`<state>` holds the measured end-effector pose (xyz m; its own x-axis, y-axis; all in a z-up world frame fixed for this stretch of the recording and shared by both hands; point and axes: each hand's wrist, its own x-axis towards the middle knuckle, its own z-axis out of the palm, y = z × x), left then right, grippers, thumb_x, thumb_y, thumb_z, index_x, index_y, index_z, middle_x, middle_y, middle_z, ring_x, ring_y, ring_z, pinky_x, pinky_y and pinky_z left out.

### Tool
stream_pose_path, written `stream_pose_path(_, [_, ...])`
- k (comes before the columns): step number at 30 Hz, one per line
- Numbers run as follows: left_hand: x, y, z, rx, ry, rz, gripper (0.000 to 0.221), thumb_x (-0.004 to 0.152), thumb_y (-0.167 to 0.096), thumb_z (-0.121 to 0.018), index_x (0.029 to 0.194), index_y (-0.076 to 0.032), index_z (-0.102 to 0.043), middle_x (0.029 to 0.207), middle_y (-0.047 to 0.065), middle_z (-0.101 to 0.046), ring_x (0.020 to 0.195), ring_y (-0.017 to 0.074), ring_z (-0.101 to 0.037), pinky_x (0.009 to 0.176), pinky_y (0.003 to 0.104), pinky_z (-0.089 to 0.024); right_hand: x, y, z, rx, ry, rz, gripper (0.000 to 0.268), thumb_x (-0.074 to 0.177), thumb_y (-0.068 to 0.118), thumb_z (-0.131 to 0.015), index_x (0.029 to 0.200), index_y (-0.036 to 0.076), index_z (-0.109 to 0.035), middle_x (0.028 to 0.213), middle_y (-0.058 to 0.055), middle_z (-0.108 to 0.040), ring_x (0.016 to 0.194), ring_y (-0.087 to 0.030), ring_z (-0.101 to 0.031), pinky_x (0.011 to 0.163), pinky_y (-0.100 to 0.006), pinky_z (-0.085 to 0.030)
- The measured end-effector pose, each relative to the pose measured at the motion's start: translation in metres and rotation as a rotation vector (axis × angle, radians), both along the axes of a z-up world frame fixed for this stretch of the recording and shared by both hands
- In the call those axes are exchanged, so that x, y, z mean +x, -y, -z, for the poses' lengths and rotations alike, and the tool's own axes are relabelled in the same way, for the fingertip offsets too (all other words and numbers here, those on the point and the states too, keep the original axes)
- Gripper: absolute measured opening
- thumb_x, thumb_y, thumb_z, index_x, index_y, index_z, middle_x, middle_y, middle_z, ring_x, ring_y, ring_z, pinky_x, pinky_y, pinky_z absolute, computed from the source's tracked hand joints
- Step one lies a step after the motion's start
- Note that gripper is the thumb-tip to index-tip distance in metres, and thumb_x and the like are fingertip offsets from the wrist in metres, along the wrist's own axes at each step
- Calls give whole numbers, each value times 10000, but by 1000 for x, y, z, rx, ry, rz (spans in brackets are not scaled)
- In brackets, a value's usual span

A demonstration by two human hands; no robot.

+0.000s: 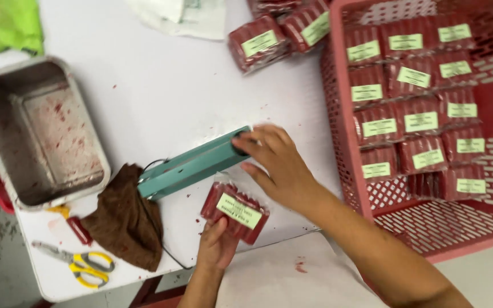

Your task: The person packages small bundles of red sausage links by placing them into clear plastic bags and then using a heat sealer to close the bags.

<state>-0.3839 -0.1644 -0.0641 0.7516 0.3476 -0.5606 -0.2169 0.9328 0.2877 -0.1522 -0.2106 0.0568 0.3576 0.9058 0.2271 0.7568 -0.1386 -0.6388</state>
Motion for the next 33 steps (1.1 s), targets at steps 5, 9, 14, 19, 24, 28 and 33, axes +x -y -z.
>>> stream_pose_path(5, [57, 4, -58, 225, 81, 171, 628, 816, -190, -808, 1356, 15, -561, 1214, 192, -704, 1087, 334, -680, 958, 503, -546, -31, 85, -34, -119, -689, 297, 551, 1006, 446, -431, 1463, 142, -477, 1312, -124, -572, 1256, -248, -546, 1058, -411, -454])
stream_pose_path(9, [149, 23, -123, 628, -88, 544, 819, 690, -244, -782, 1434, -103, -470, 1426, 121, -524, 1115, 274, -668, 884, 365, -586, -36, 131, -38, 421, -1296, 653, 718, 936, 206, -663, 1544, 49, -315, 1487, -119, -489, 1343, -205, -498, 1121, -367, -424])
stream_pose_path(14, [270, 87, -142, 855, -41, 1008, 751, 703, -204, -793, 1387, -196, -484, 1228, 68, -719, 1101, 222, -717, 983, 341, -563, -14, 193, 0, 828, -1255, 987, 672, 913, 6, -615, 1534, 65, -363, 1435, -97, -524, 1262, -193, -516, 1076, -364, -423])
stream_pose_path(19, [353, 140, -129, 1018, -59, 1507, 925, 779, -109, -769, 1554, -318, -307, 1500, 75, -538, 1355, 265, -541, 1149, 411, -388, 19, 228, 39, 713, -1383, 1430, 767, 855, 15, -568, 1566, 184, -335, 1530, 17, -458, 1238, -118, -474, 915, -278, -389])
stream_pose_path(24, [361, 172, -53, 1704, 111, 1686, 752, 862, 112, -451, 1569, -62, -260, 1307, 303, -523, 1160, 437, -529, 893, 489, -516, 34, 253, 134, 802, -1522, 1591, 423, 877, -31, -582, 1256, 153, -537, 944, -44, -573, 820, -168, -554, 750, -303, -470])
stream_pose_path(28, [328, 181, -17, 2124, 228, 1247, 697, 754, 29, -663, 1413, -10, -439, 1127, 227, -582, 993, 391, -566, 763, 441, -507, 29, 264, 141, 817, -1548, 1475, 334, 847, -55, -578, 1099, 141, -477, 1033, -130, -654, 920, -220, -623, 791, -317, -505])
stream_pose_path(33, [301, 116, -59, 2086, 298, 994, 612, 832, -13, -546, 1438, -61, -478, 1569, 251, -396, 1352, 475, -443, 1061, 567, -407, 17, 266, 109, 752, -1128, 1579, 717, 862, -9, -555, 1533, 203, -416, 1397, 1, -492, 1215, -106, -495, 988, -306, -465])
